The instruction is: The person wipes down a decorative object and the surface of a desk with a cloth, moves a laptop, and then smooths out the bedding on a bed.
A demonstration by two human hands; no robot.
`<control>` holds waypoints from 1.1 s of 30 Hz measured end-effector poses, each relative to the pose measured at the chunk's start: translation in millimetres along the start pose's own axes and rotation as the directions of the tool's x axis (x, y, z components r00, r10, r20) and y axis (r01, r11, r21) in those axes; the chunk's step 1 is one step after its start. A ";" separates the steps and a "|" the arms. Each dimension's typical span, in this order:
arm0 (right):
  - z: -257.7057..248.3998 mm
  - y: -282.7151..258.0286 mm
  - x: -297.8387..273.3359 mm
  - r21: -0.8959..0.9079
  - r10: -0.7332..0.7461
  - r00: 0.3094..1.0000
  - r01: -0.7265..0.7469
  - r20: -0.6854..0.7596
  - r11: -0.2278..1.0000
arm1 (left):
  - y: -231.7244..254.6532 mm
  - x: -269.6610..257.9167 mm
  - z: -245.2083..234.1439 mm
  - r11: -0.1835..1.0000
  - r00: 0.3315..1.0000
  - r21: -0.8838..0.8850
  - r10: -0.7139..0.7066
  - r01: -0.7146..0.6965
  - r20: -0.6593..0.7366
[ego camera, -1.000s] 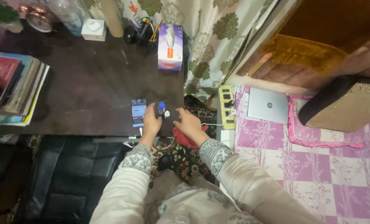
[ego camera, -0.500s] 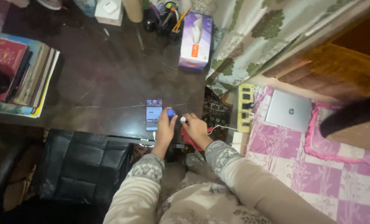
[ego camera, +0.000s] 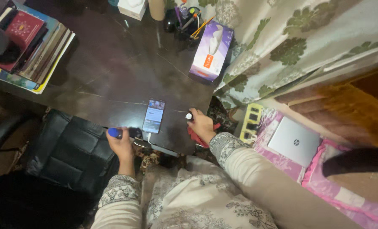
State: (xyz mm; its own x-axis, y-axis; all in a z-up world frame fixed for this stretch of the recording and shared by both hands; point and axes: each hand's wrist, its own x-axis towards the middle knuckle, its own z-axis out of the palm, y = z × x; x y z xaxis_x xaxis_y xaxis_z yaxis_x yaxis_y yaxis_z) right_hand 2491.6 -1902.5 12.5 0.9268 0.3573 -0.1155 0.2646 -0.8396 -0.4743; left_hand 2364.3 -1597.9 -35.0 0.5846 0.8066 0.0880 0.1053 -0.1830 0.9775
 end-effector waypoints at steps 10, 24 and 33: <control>-57.0 38.5 -12.3 -0.068 0.087 0.993 -0.082 0.075 0.994 | 45.9 -27.7 48.3 0.812 0.993 0.584 -0.065 -0.007 0.102; -68.4 82.6 -3.7 0.177 0.098 0.993 -0.109 0.073 0.978 | 73.8 -20.5 95.2 0.570 0.898 0.821 -0.345 -0.032 0.274; -53.7 85.8 9.1 0.226 0.048 0.995 -0.066 0.083 0.972 | 80.3 -58.2 82.5 0.481 0.880 0.877 -0.419 0.008 0.222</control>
State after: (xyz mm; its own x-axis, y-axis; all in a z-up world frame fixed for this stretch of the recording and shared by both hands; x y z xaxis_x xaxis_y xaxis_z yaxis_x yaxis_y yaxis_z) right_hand 2537.1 -1993.3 17.6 0.9132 0.3493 -0.2100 0.1363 -0.7473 -0.6504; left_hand 2405.2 -1705.9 22.5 0.6489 0.6621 -0.3748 0.7607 -0.5740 0.3030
